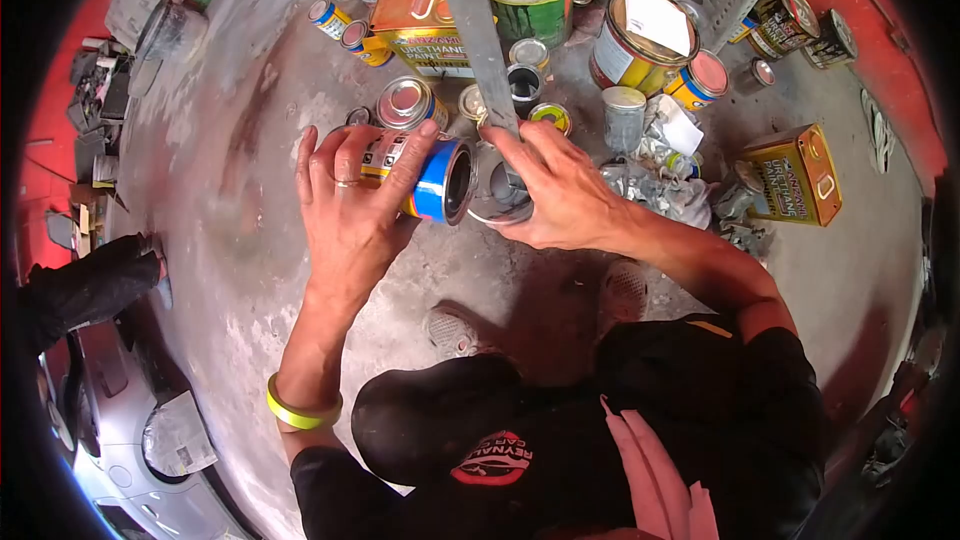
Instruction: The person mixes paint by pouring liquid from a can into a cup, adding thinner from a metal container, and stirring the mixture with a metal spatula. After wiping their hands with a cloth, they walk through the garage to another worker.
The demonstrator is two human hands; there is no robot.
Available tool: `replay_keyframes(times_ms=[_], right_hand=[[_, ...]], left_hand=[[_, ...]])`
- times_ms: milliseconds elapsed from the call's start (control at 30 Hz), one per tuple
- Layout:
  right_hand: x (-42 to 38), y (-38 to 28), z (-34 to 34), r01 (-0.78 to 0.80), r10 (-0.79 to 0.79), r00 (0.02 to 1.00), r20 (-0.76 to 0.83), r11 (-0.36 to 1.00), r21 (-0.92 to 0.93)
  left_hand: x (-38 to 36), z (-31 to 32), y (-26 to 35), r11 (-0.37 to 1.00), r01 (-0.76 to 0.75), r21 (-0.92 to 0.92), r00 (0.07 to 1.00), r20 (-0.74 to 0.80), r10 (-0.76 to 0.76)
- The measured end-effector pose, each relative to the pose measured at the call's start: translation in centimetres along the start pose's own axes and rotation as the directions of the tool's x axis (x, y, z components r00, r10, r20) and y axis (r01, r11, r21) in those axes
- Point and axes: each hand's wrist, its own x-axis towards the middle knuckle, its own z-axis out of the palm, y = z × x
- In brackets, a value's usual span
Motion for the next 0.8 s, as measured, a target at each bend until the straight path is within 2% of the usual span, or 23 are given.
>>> replay_keyframes(times_ms=[67, 333, 600, 700, 767, 800], right_hand=[[0.0, 0.1, 0.1, 0.004, -0.004, 1.0, -0.01, 1.0, -0.002], [0.0, 0.3, 0.1, 0.033, -0.032, 0.998, -0.051, 0.999, 0.011], [0.0, 0.3, 0.2, -0.026, 0.026, 1.0, 0.011, 1.0, 0.016], [-0.1, 0.3, 0.4, -0.047, 0.047, 0.999, 0.009, 0.999, 0.017], [0.0, 0.2, 0.3, -0.068, 0.068, 0.998, -0.006, 0.996, 0.058], [-0.1, 0.3, 0.3, -0.067, 0.068, 0.998, -0.002, 0.996, 0.058]], left_hand=[[0.2, 0.2, 0.1, 0.998, -0.039, 0.05, 0.997, -0.067, 0.042], [0.5, 0.1, 0.6, 0.996, -0.031, 0.078, 0.996, -0.078, 0.037], [0.4, 0.4, 0.4, 0.996, -0.029, 0.081, 0.996, -0.087, 0.036], [0.2, 0.7, 0.2, 1.0, 0.009, 0.027, 0.999, -0.053, -0.007], [-0.3, 1.5, -0.2, 0.96, 0.149, -0.235, 0.989, 0.029, -0.147], [-0.6, 2.0, -0.3, 0.96, 0.153, -0.236, 0.988, 0.031, -0.15]])
